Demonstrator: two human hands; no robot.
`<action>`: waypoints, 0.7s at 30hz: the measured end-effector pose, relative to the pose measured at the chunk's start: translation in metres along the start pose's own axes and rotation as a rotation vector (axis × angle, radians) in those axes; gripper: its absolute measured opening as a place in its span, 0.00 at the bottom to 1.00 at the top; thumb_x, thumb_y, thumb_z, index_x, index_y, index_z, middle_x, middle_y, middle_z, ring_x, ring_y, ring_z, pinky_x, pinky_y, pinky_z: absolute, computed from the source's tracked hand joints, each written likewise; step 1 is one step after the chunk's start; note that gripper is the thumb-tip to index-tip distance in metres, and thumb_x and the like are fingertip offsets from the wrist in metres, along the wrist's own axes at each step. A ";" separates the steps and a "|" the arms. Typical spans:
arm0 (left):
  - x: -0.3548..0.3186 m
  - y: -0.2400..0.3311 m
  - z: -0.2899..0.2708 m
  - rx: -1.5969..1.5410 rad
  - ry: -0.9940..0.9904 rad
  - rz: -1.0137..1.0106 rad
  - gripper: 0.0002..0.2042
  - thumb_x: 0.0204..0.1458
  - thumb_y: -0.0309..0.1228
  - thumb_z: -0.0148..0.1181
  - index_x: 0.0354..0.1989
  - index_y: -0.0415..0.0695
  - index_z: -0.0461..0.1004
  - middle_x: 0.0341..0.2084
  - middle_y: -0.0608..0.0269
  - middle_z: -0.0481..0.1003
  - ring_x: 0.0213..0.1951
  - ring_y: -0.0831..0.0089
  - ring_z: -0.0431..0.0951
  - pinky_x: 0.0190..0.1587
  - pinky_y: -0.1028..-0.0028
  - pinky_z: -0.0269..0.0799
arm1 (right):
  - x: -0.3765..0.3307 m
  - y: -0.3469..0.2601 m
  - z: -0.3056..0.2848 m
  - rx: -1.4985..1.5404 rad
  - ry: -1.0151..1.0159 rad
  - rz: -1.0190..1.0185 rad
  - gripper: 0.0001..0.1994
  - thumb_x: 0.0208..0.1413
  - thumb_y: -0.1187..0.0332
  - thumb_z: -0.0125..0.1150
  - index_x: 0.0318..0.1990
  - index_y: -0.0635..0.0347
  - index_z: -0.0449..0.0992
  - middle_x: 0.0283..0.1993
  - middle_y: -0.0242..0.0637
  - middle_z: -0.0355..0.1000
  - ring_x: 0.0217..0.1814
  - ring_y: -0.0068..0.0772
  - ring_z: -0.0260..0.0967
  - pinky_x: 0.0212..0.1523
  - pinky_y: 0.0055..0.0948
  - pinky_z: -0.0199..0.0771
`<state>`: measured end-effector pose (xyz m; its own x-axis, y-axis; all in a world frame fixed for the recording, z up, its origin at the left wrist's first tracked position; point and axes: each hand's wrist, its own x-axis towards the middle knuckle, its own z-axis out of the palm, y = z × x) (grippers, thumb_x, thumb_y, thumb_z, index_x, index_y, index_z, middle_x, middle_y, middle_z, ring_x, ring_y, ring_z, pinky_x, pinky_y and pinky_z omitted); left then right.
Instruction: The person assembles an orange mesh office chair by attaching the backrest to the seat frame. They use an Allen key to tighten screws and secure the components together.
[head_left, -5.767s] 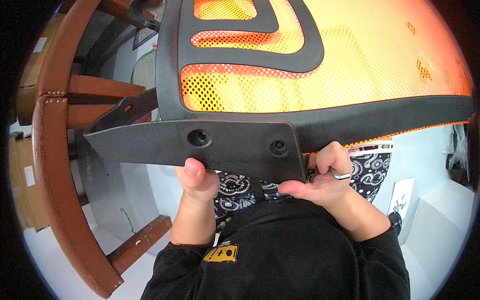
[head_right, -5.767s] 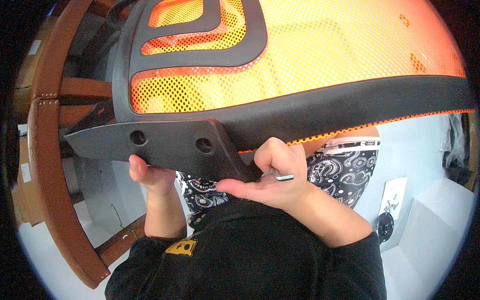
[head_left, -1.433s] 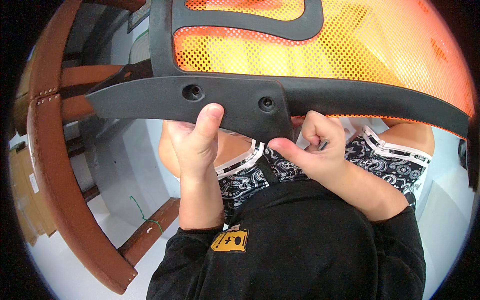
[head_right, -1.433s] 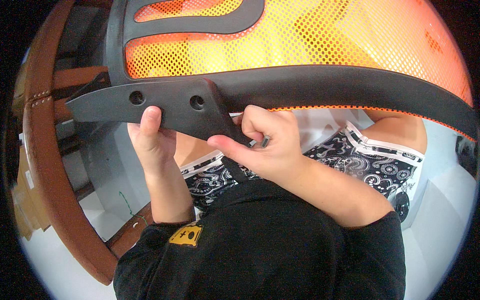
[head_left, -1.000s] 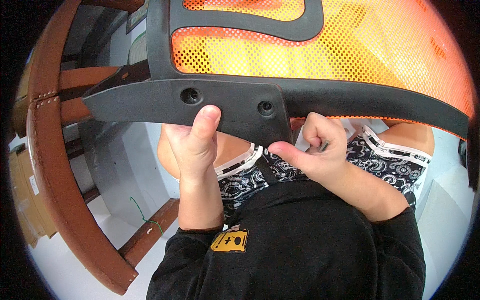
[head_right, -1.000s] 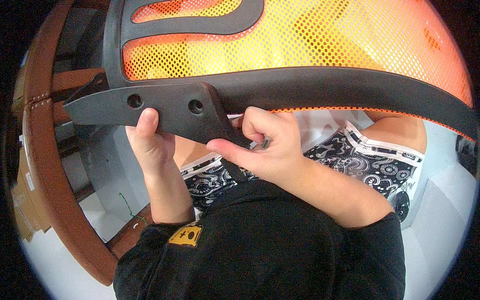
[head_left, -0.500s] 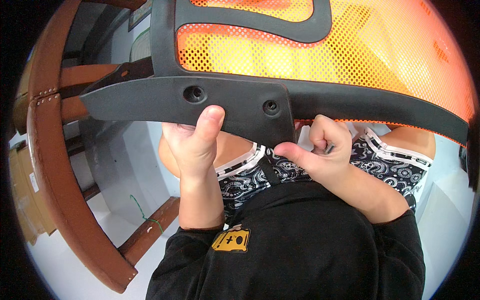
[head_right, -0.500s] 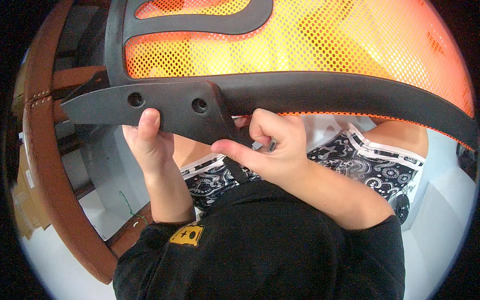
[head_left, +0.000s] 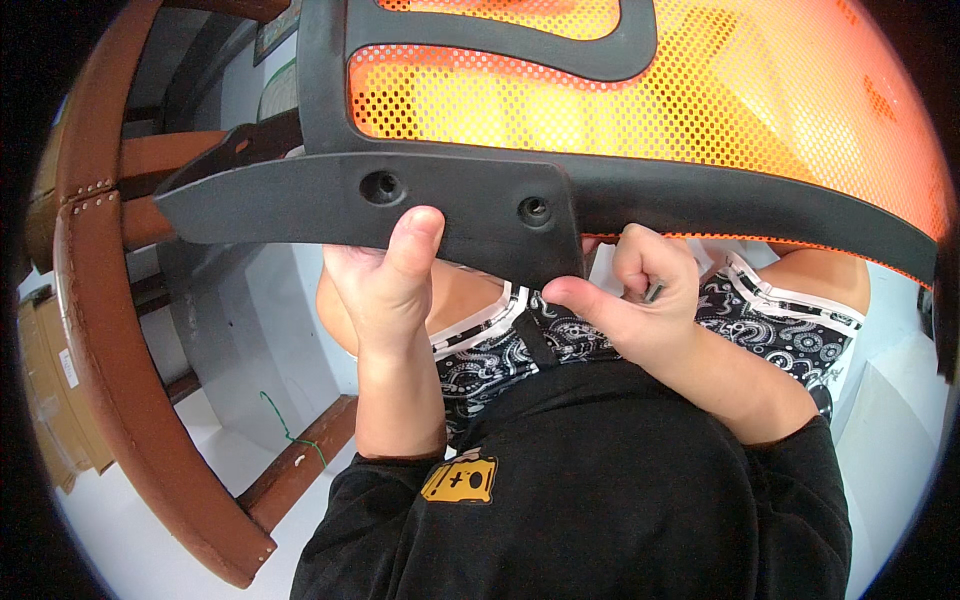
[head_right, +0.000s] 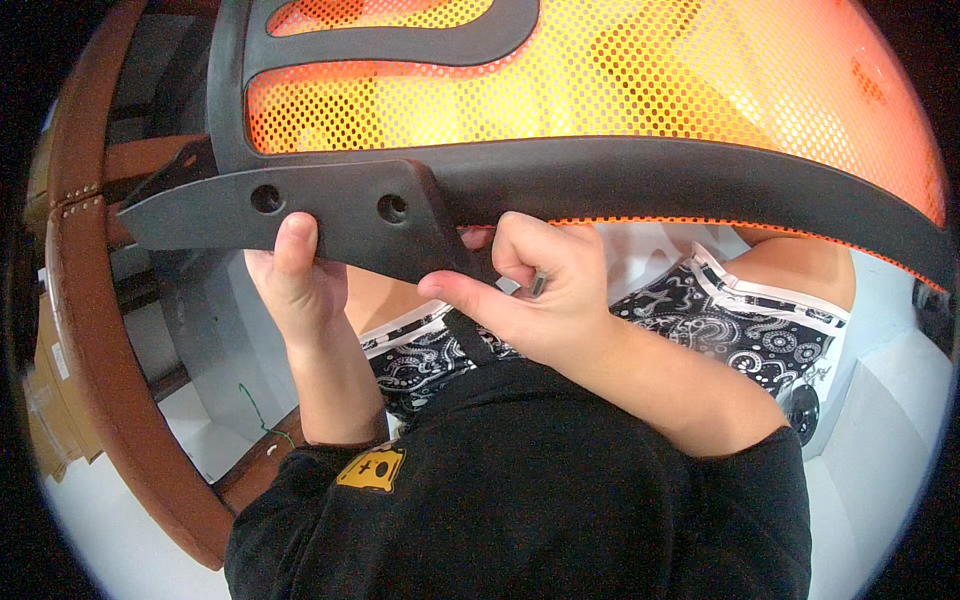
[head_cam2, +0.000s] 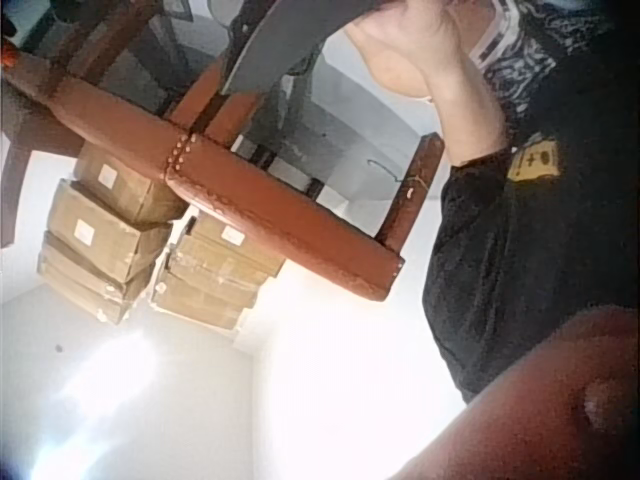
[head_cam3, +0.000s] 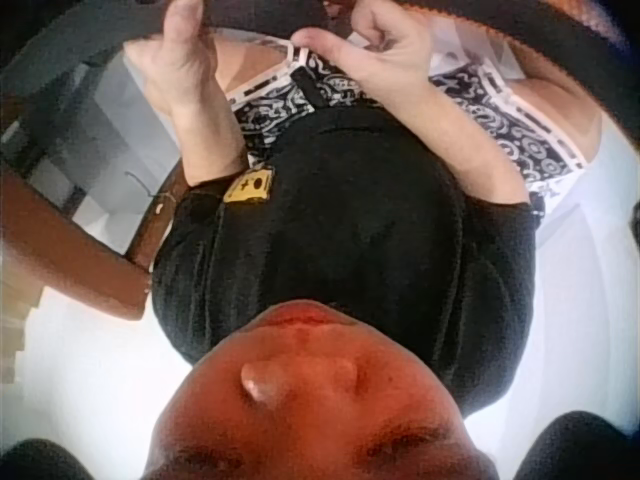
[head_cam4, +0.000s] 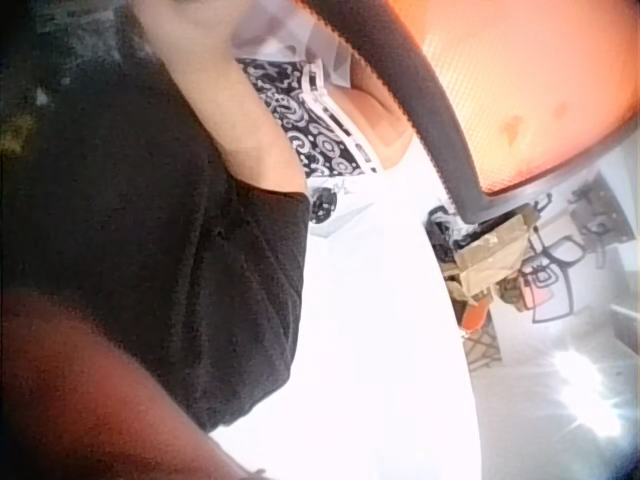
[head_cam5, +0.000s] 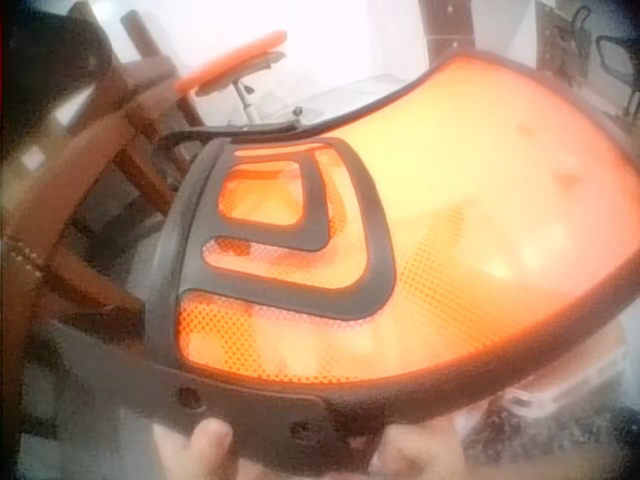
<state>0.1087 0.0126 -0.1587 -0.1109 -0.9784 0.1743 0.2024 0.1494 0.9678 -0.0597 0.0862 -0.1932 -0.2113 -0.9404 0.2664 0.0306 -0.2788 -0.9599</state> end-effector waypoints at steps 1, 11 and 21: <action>0.001 -0.001 0.001 -0.019 0.007 -0.010 0.21 0.40 0.26 0.64 0.44 0.38 0.65 0.36 0.63 0.69 0.37 0.75 0.70 0.43 0.76 0.66 | 0.000 0.001 0.000 -0.002 -0.002 0.001 0.27 0.35 0.70 0.73 0.12 0.55 0.51 0.12 0.27 0.50 0.19 0.16 0.59 0.27 0.20 0.67; -0.009 -0.009 0.011 -0.091 0.114 -0.071 0.24 0.43 0.31 0.56 0.50 0.36 0.60 0.39 0.55 0.70 0.41 0.65 0.73 0.45 0.67 0.70 | 0.002 0.001 0.000 -0.034 -0.007 -0.018 0.26 0.36 0.70 0.72 0.12 0.55 0.51 0.12 0.27 0.49 0.19 0.16 0.56 0.24 0.19 0.63; -0.006 -0.009 0.004 -0.033 0.082 -0.048 0.24 0.43 0.30 0.56 0.50 0.36 0.61 0.41 0.56 0.68 0.42 0.66 0.71 0.46 0.68 0.68 | 0.000 -0.001 -0.004 -0.175 -0.042 -0.023 0.28 0.35 0.67 0.74 0.14 0.51 0.49 0.14 0.21 0.46 0.17 0.13 0.42 0.17 0.17 0.44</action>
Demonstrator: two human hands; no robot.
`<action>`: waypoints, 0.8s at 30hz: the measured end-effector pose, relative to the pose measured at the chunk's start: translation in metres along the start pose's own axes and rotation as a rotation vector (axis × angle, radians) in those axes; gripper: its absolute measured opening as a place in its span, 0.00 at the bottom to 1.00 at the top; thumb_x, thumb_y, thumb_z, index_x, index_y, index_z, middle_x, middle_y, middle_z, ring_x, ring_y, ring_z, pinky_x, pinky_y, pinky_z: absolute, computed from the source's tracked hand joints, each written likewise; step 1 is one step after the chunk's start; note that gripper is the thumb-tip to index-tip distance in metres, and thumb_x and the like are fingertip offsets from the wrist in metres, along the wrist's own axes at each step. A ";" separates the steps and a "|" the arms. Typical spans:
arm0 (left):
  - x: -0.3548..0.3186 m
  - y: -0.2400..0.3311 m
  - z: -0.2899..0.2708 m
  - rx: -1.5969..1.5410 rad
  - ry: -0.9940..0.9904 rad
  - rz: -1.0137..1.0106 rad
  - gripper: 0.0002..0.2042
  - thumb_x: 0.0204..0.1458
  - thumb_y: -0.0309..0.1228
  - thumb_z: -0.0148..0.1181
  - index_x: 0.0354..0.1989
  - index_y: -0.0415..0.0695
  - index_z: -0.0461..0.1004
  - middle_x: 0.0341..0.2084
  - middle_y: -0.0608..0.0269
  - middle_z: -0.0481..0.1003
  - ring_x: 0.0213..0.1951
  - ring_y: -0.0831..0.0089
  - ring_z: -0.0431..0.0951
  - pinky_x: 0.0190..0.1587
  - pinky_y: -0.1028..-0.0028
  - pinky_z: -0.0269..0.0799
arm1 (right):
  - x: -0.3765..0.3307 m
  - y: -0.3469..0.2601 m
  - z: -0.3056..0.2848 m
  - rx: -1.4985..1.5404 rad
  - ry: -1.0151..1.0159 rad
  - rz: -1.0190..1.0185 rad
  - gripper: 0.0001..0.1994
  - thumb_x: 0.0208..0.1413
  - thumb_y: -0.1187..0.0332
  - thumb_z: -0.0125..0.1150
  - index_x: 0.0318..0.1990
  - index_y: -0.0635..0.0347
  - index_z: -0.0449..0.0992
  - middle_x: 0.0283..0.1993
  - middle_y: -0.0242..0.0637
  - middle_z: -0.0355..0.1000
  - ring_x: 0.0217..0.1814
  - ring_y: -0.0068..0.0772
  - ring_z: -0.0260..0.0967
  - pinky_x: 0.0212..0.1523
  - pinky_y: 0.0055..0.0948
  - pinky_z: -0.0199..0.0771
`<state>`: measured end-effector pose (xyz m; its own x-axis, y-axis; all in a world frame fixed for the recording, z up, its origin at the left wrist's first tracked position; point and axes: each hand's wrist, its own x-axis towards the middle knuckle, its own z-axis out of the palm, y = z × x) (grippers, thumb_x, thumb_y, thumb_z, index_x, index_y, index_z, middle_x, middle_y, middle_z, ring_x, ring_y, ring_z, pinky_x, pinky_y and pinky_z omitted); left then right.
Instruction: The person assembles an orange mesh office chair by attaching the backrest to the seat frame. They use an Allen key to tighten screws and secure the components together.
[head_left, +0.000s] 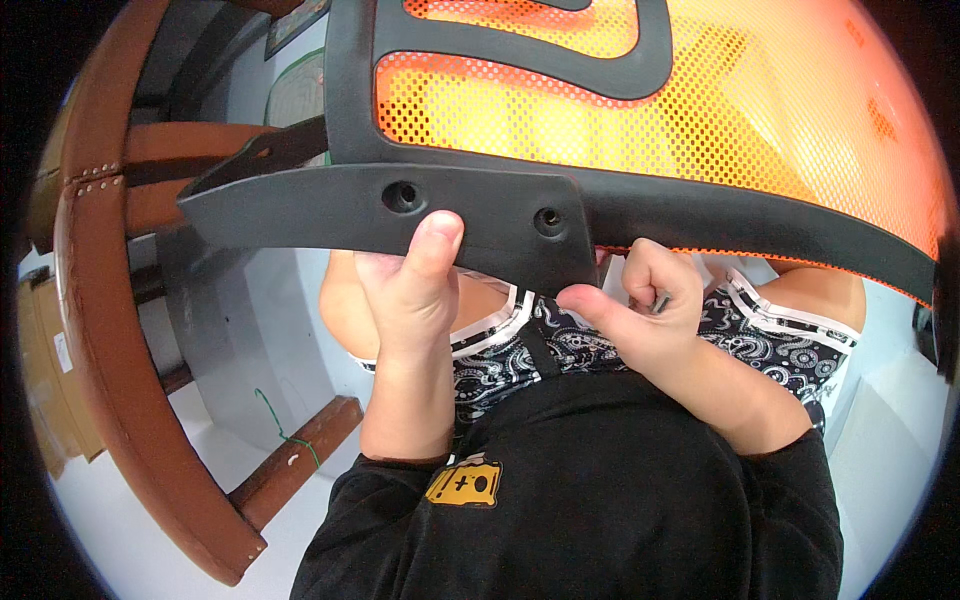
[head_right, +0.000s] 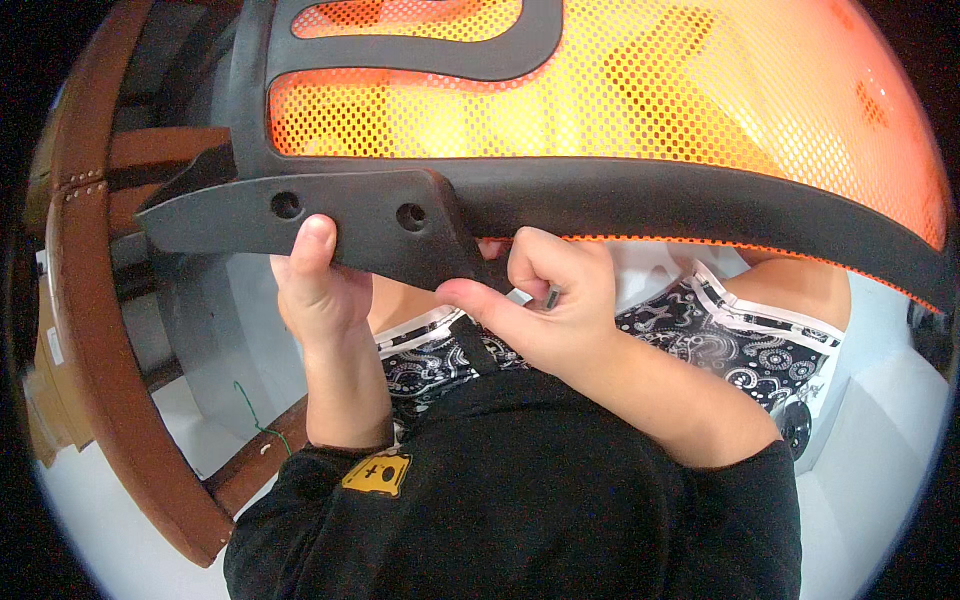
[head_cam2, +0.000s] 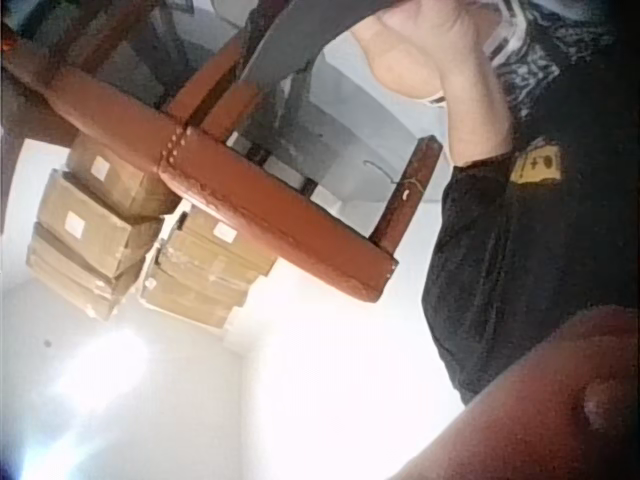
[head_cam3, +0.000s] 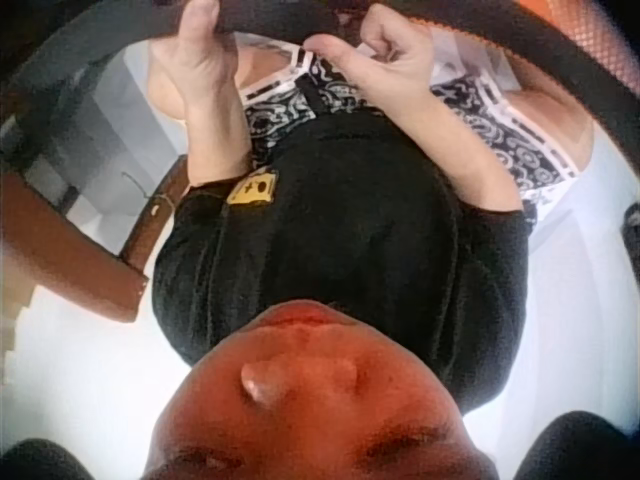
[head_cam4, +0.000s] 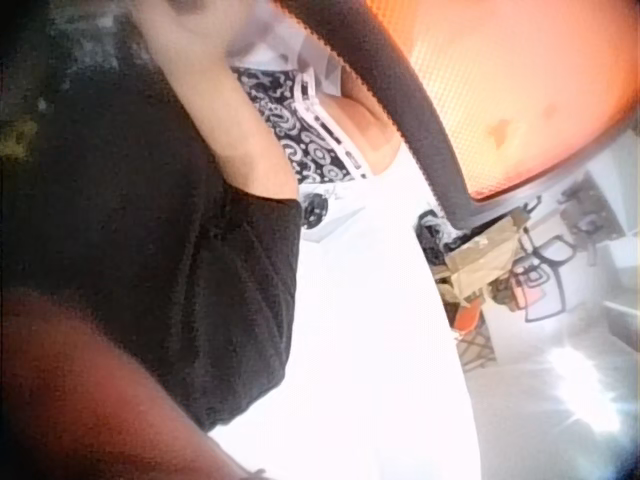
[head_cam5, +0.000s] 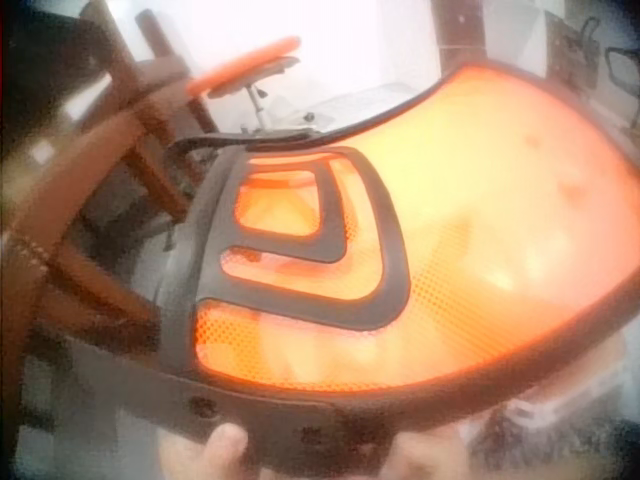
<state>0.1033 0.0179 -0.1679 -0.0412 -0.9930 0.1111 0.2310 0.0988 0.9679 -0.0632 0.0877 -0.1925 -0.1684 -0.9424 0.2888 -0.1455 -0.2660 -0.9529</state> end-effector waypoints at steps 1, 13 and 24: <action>0.000 0.001 0.000 -0.027 0.001 -0.013 0.23 0.42 0.28 0.58 0.49 0.37 0.62 0.41 0.58 0.69 0.42 0.69 0.71 0.46 0.71 0.67 | 0.000 -0.002 0.000 0.007 -0.007 0.042 0.28 0.35 0.68 0.73 0.13 0.52 0.49 0.13 0.22 0.47 0.17 0.14 0.45 0.19 0.17 0.49; 0.000 0.011 0.004 0.038 -0.029 -0.064 0.25 0.42 0.29 0.58 0.51 0.37 0.60 0.42 0.57 0.68 0.43 0.66 0.71 0.47 0.68 0.68 | 0.000 -0.004 0.002 0.092 0.017 0.031 0.27 0.36 0.71 0.72 0.13 0.53 0.50 0.13 0.25 0.50 0.19 0.16 0.52 0.30 0.22 0.66; 0.004 0.013 0.008 -0.083 -0.021 -0.047 0.18 0.41 0.24 0.60 0.43 0.37 0.65 0.37 0.62 0.70 0.38 0.75 0.70 0.44 0.75 0.66 | 0.002 -0.005 0.006 0.129 0.028 0.046 0.27 0.34 0.71 0.73 0.13 0.53 0.51 0.14 0.25 0.53 0.20 0.18 0.56 0.29 0.21 0.64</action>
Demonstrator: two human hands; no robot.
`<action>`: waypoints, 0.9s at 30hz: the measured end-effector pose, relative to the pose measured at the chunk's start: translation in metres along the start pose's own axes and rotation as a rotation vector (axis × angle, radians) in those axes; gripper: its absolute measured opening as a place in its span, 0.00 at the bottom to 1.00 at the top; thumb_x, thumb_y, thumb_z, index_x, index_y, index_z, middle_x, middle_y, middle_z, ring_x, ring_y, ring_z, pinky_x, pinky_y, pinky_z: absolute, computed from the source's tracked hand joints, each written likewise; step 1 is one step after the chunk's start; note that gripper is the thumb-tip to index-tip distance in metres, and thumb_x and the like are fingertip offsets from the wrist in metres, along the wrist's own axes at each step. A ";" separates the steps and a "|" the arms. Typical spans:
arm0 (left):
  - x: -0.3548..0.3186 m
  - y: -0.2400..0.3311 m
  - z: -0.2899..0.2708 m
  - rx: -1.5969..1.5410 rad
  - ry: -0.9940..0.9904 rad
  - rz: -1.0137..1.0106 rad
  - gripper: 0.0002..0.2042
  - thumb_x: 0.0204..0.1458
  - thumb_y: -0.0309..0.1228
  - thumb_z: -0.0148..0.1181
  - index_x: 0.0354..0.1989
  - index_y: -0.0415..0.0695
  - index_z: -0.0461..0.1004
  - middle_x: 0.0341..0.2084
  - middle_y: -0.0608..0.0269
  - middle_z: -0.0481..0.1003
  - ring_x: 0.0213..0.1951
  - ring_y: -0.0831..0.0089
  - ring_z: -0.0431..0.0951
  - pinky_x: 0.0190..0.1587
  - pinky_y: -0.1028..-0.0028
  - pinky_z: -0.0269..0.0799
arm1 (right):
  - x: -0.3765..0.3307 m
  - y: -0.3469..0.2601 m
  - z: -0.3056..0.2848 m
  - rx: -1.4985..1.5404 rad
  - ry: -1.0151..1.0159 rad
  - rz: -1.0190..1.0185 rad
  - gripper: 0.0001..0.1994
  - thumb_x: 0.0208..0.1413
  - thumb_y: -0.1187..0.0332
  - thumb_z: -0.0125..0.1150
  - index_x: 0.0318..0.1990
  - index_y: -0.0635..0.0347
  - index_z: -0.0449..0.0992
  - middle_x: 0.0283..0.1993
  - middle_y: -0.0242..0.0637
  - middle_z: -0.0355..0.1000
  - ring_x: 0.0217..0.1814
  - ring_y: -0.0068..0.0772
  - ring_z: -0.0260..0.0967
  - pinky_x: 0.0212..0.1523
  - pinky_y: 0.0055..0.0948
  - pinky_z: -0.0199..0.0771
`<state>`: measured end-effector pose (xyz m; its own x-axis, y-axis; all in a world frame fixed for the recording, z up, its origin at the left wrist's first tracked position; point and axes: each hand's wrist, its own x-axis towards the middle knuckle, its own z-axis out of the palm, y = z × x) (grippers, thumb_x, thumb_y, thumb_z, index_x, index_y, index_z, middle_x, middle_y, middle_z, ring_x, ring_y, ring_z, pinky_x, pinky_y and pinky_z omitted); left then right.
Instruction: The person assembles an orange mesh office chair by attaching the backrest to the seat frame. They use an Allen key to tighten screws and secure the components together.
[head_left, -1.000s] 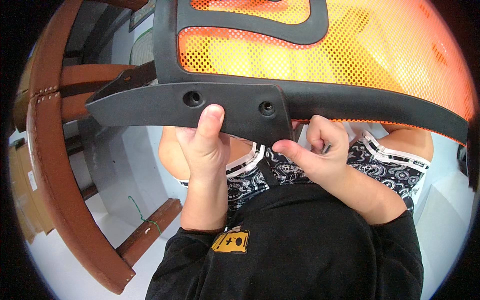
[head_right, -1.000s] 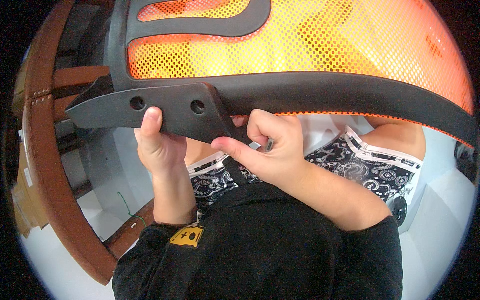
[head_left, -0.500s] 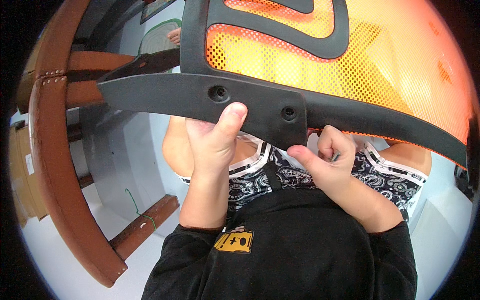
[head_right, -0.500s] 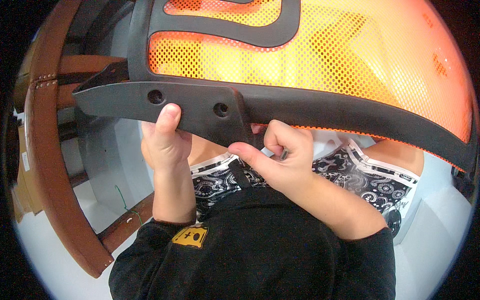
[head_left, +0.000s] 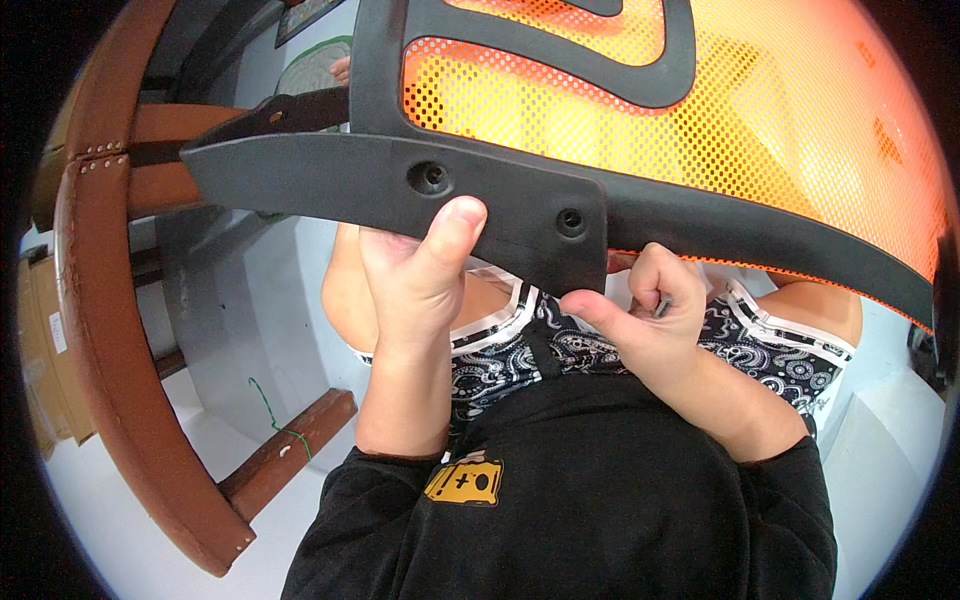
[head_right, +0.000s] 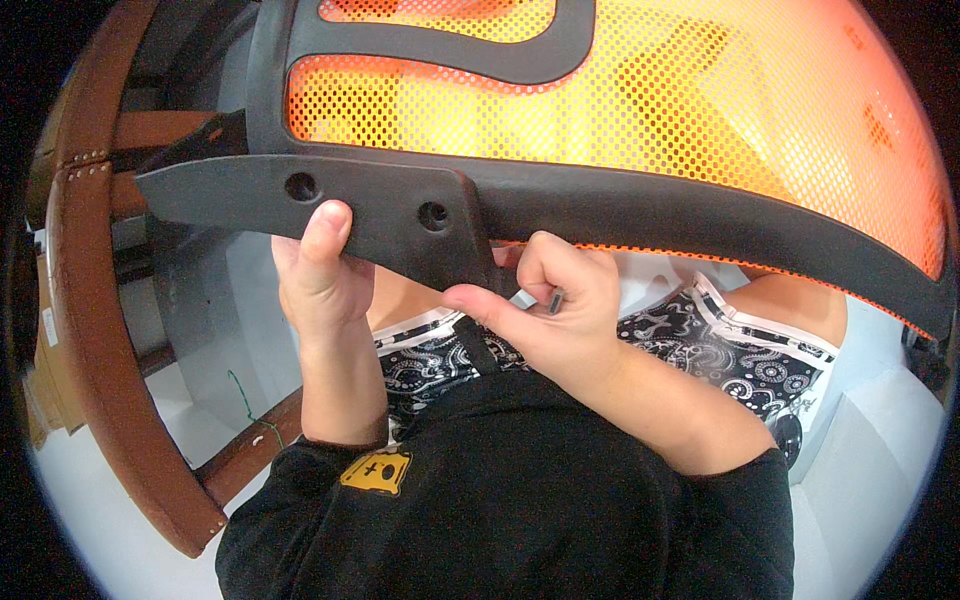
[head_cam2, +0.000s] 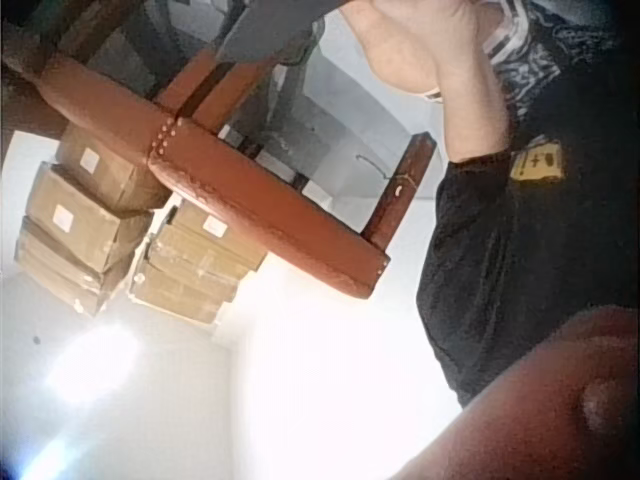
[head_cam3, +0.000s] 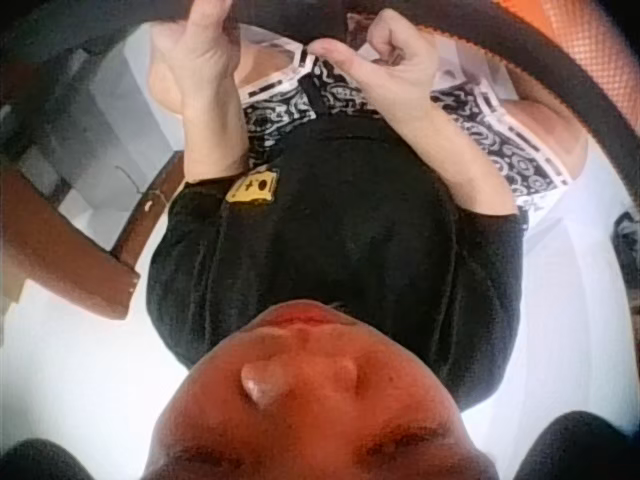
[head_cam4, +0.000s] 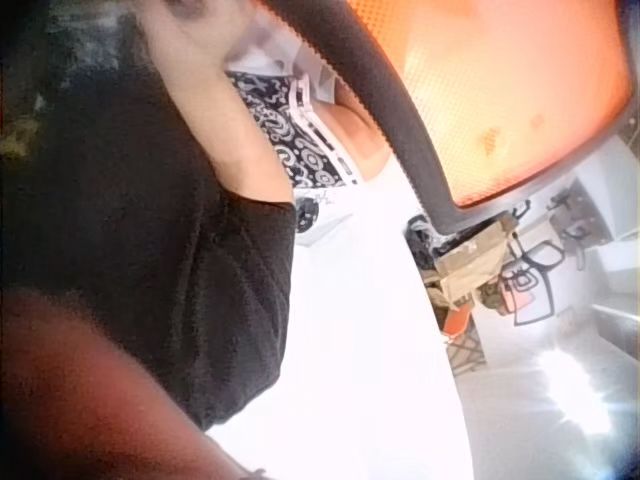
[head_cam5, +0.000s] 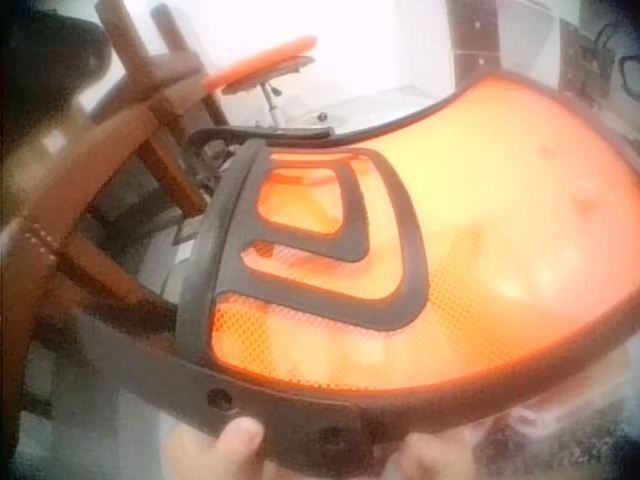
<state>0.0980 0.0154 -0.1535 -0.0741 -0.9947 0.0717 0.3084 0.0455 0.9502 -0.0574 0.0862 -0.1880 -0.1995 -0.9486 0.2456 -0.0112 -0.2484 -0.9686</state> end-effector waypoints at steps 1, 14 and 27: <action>0.000 0.000 -0.001 0.002 -0.008 -0.008 0.18 0.41 0.24 0.60 0.43 0.37 0.65 0.37 0.62 0.70 0.38 0.75 0.70 0.44 0.75 0.66 | 0.000 0.000 0.000 0.003 0.003 0.000 0.27 0.34 0.71 0.73 0.13 0.53 0.51 0.14 0.25 0.53 0.20 0.18 0.56 0.28 0.21 0.64; 0.000 0.000 -0.001 0.025 -0.009 -0.020 0.20 0.41 0.26 0.58 0.45 0.36 0.63 0.38 0.60 0.69 0.39 0.72 0.71 0.43 0.73 0.68 | -0.001 0.003 0.002 -0.010 0.027 -0.030 0.27 0.31 0.69 0.75 0.13 0.54 0.52 0.17 0.29 0.61 0.23 0.20 0.61 0.27 0.21 0.65; 0.001 0.003 0.014 -0.056 -0.021 0.103 0.19 0.42 0.26 0.62 0.43 0.35 0.66 0.37 0.61 0.70 0.39 0.74 0.70 0.43 0.75 0.67 | -0.015 0.012 0.001 -0.032 0.075 0.082 0.29 0.28 0.67 0.77 0.14 0.53 0.51 0.16 0.29 0.61 0.22 0.20 0.60 0.26 0.20 0.64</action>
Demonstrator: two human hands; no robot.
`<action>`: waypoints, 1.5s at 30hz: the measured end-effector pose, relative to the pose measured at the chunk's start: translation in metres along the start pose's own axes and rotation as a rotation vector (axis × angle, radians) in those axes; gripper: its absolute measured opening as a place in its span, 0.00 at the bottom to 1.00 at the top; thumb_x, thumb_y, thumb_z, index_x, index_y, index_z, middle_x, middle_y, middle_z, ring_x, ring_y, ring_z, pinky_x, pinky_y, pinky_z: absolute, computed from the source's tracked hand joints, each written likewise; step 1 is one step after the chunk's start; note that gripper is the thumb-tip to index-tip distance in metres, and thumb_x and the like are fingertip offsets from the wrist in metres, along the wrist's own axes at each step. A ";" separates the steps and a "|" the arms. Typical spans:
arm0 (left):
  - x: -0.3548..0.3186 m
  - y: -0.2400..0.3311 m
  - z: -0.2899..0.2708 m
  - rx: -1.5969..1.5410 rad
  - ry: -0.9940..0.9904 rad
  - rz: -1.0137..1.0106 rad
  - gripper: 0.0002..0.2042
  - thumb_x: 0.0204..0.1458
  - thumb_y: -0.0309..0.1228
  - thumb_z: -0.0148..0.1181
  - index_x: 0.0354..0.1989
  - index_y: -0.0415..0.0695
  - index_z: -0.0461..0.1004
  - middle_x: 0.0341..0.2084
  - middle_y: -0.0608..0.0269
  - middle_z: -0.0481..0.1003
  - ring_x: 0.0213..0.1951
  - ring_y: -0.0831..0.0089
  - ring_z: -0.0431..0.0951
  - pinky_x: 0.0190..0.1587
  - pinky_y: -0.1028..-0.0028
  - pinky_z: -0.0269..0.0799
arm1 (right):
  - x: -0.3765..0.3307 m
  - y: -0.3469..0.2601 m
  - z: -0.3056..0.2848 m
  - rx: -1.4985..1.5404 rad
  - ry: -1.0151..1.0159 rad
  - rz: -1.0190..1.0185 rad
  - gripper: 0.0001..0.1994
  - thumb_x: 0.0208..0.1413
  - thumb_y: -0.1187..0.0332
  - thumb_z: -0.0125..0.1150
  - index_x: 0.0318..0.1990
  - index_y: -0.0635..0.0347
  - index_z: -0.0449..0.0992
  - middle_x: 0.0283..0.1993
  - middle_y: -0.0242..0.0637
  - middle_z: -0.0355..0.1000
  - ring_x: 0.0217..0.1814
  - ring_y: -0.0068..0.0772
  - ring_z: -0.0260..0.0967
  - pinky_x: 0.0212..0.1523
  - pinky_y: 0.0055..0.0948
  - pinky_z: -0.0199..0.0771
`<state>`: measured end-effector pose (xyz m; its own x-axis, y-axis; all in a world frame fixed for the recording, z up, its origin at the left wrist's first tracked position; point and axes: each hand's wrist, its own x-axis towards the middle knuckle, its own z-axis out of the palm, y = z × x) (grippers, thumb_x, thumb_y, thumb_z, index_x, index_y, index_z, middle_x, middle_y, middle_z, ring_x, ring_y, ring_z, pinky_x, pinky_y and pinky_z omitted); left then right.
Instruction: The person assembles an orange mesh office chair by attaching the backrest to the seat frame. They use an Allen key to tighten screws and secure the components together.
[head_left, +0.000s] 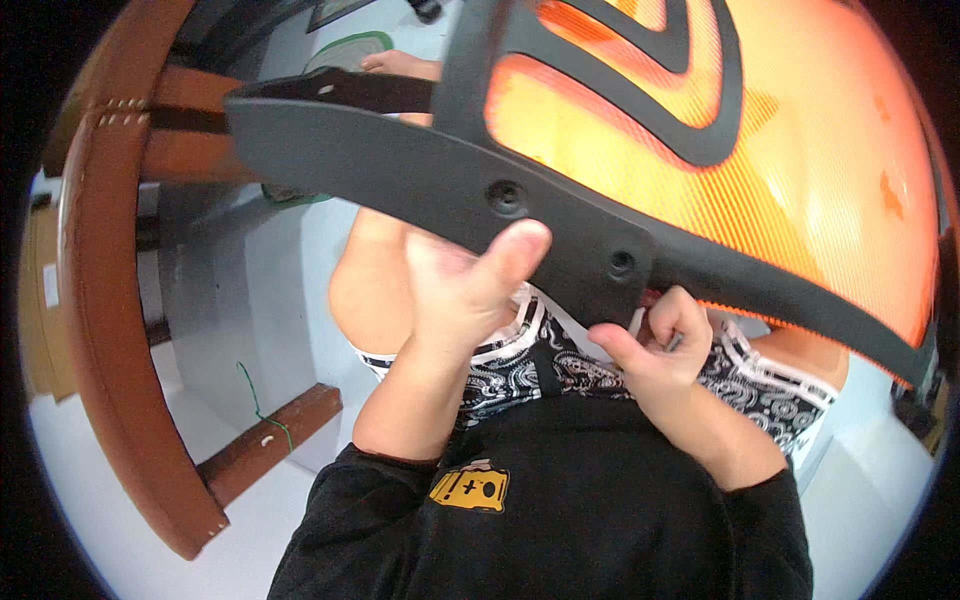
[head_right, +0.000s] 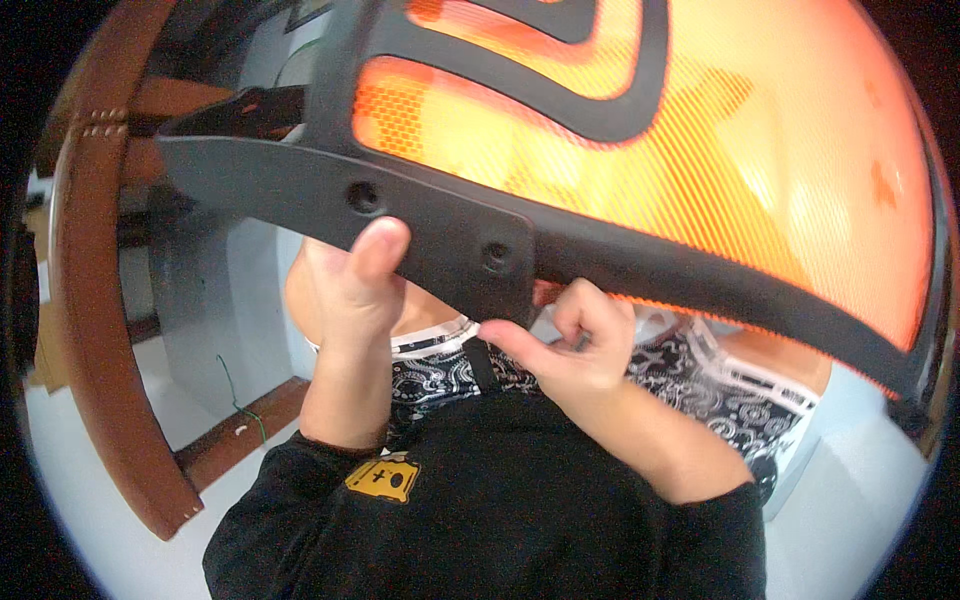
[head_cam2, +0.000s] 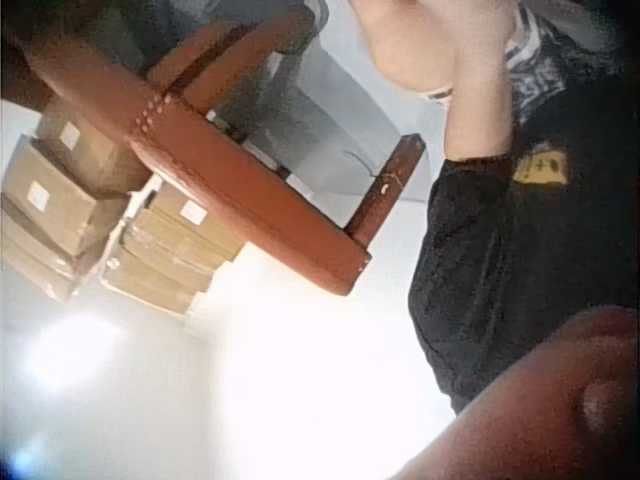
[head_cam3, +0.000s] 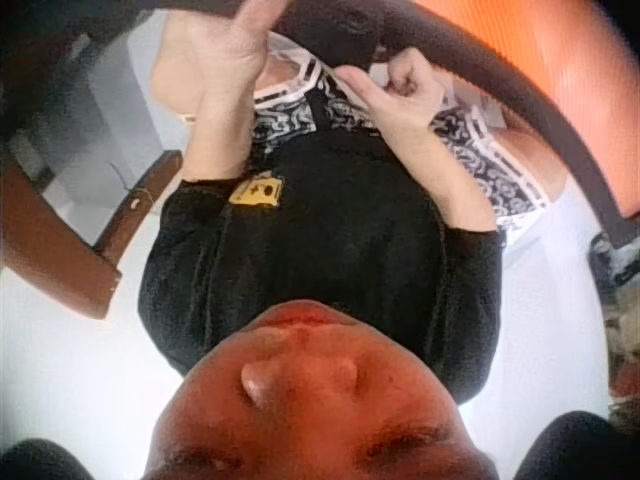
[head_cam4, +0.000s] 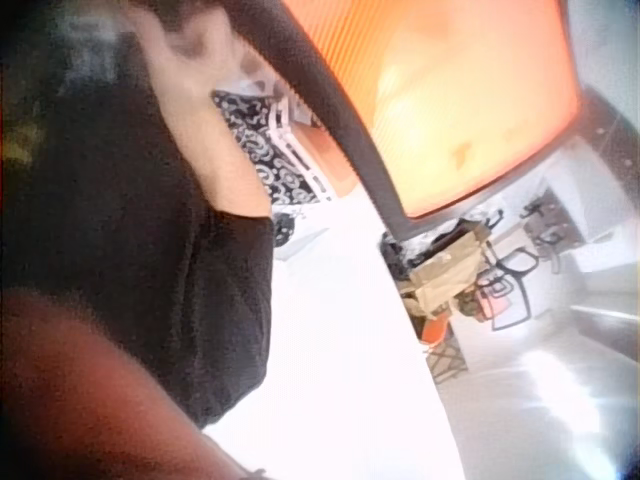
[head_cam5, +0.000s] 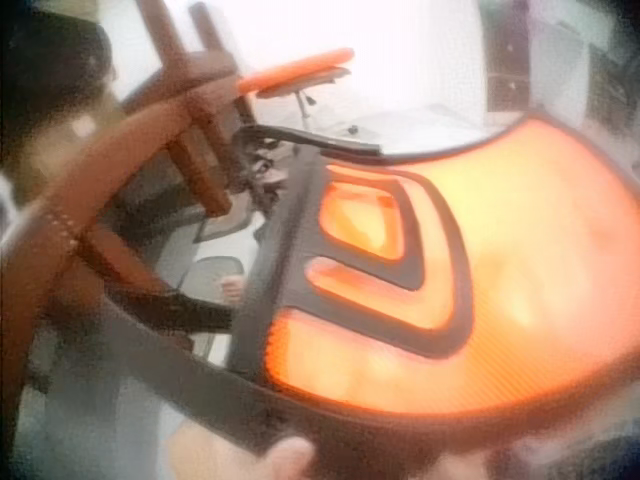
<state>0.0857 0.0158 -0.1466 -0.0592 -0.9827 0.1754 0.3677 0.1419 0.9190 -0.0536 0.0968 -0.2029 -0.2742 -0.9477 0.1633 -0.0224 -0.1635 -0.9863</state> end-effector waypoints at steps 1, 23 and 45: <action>0.004 0.000 0.001 0.009 -0.044 0.044 0.18 0.42 0.25 0.62 0.42 0.35 0.66 0.36 0.61 0.71 0.38 0.75 0.70 0.42 0.76 0.68 | -0.002 0.002 -0.003 0.023 0.021 0.043 0.29 0.28 0.67 0.77 0.14 0.53 0.51 0.16 0.28 0.60 0.22 0.19 0.60 0.25 0.19 0.64; 0.003 0.005 -0.004 0.024 -0.045 -0.057 0.13 0.41 0.26 0.61 0.34 0.35 0.68 0.30 0.64 0.71 0.33 0.78 0.70 0.36 0.77 0.67 | -0.002 0.002 -0.001 -0.013 0.028 -0.022 0.29 0.29 0.63 0.77 0.14 0.53 0.51 0.12 0.25 0.54 0.17 0.17 0.51 0.20 0.18 0.56; -0.001 -0.007 0.001 -0.018 0.044 0.071 0.18 0.42 0.22 0.59 0.43 0.34 0.65 0.37 0.60 0.70 0.39 0.74 0.69 0.44 0.74 0.66 | 0.003 -0.002 -0.002 -0.038 -0.003 -0.050 0.28 0.29 0.69 0.76 0.14 0.53 0.51 0.15 0.29 0.57 0.21 0.21 0.58 0.26 0.20 0.63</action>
<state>0.0828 0.0164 -0.1529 0.0078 -0.9747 0.2236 0.3864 0.2092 0.8983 -0.0559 0.0952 -0.2005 -0.2687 -0.9395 0.2126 -0.0729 -0.2003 -0.9770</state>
